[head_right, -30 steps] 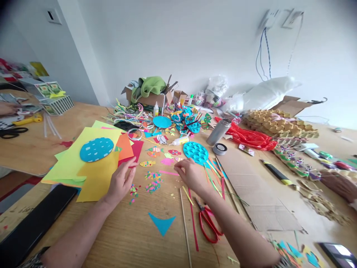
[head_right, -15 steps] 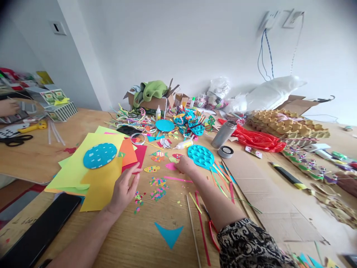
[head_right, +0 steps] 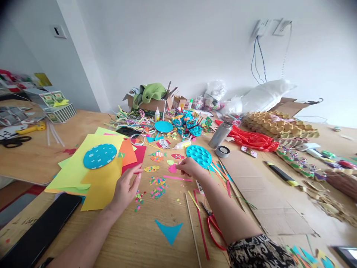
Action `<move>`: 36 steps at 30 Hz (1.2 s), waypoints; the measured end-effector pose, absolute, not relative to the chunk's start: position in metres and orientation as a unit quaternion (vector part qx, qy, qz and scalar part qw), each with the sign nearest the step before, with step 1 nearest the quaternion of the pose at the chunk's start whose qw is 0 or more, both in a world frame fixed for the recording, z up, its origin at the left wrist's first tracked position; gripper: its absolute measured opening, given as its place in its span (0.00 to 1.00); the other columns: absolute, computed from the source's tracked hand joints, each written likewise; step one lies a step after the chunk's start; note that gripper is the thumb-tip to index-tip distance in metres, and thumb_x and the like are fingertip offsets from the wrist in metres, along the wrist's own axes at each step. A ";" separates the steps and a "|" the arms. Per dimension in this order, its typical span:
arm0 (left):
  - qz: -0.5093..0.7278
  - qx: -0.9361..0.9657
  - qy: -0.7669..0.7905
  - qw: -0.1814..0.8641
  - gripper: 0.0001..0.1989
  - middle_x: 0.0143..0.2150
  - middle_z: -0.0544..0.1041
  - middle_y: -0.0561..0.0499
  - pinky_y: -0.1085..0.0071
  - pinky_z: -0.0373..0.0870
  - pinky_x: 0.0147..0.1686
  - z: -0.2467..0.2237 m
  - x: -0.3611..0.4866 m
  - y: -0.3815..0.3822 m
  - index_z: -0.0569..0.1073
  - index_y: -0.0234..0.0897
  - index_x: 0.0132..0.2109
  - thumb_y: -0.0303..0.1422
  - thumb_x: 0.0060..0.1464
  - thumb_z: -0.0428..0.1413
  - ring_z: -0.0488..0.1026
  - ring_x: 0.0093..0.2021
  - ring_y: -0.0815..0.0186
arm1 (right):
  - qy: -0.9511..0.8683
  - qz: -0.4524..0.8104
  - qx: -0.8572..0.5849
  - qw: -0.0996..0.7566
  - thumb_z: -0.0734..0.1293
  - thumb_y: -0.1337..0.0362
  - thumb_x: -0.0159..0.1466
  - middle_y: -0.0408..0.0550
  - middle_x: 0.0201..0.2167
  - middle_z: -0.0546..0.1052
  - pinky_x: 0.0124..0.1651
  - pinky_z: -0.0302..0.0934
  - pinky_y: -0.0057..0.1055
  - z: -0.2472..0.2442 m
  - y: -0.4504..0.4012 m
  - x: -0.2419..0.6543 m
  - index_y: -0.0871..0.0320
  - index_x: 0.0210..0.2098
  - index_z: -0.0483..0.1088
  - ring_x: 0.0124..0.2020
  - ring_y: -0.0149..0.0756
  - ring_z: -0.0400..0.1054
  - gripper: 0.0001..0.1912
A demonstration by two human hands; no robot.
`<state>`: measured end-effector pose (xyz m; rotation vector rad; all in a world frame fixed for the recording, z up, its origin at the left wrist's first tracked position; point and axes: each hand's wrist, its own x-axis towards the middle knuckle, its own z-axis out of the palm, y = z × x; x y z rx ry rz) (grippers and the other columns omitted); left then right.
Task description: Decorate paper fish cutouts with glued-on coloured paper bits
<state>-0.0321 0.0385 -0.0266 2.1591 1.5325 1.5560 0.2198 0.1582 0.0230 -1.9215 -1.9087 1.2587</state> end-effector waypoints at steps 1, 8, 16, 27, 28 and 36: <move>0.506 0.704 0.496 0.043 0.15 0.45 0.78 0.47 0.65 0.71 0.49 -0.027 -0.032 0.039 0.67 0.38 0.56 0.27 0.63 0.49 0.75 0.47 0.63 | -0.634 0.425 -0.640 0.087 0.69 0.61 0.60 0.40 0.12 0.69 0.15 0.45 0.23 0.023 0.157 0.221 0.59 0.18 0.62 0.10 0.22 0.54 0.18; 0.499 0.708 0.494 0.070 0.14 0.44 0.78 0.47 0.64 0.71 0.48 -0.026 -0.030 0.038 0.69 0.38 0.54 0.29 0.63 0.50 0.75 0.46 0.62 | -0.628 0.468 -0.597 0.174 0.67 0.55 0.61 0.38 0.14 0.67 0.17 0.48 0.22 0.035 0.124 0.220 0.58 0.21 0.62 0.13 0.22 0.55 0.18; 0.457 0.629 0.461 0.428 0.27 0.46 0.78 0.44 0.69 0.73 0.40 -0.012 -0.007 0.022 0.64 0.36 0.61 0.40 0.57 0.58 0.76 0.42 0.64 | -0.578 0.582 -0.498 0.280 0.69 0.41 0.54 0.35 0.13 0.66 0.14 0.43 0.21 0.023 0.033 0.216 0.57 0.27 0.63 0.11 0.21 0.52 0.25; 0.438 0.594 0.449 0.504 0.24 0.33 0.75 0.51 0.71 0.70 0.42 -0.014 0.009 0.013 0.68 0.35 0.58 0.32 0.55 0.58 0.73 0.36 0.67 | -0.568 0.601 -0.476 0.299 0.68 0.42 0.57 0.36 0.14 0.66 0.16 0.44 0.22 -0.003 0.017 0.219 0.59 0.30 0.66 0.12 0.22 0.54 0.24; 0.436 0.599 0.448 0.501 0.23 0.33 0.75 0.51 0.71 0.70 0.42 -0.015 0.009 0.013 0.68 0.35 0.58 0.32 0.55 0.58 0.73 0.36 0.67 | -0.571 0.600 -0.476 0.296 0.68 0.42 0.57 0.36 0.14 0.66 0.16 0.44 0.22 -0.003 0.017 0.219 0.60 0.30 0.66 0.12 0.22 0.53 0.24; 0.445 0.595 0.459 0.486 0.24 0.32 0.77 0.50 0.72 0.71 0.36 -0.005 0.002 0.017 0.67 0.32 0.58 0.36 0.57 0.56 0.74 0.34 0.67 | -0.627 0.568 -0.499 0.190 0.65 0.47 0.59 0.37 0.13 0.65 0.16 0.43 0.24 0.003 0.019 0.226 0.58 0.27 0.64 0.12 0.23 0.51 0.19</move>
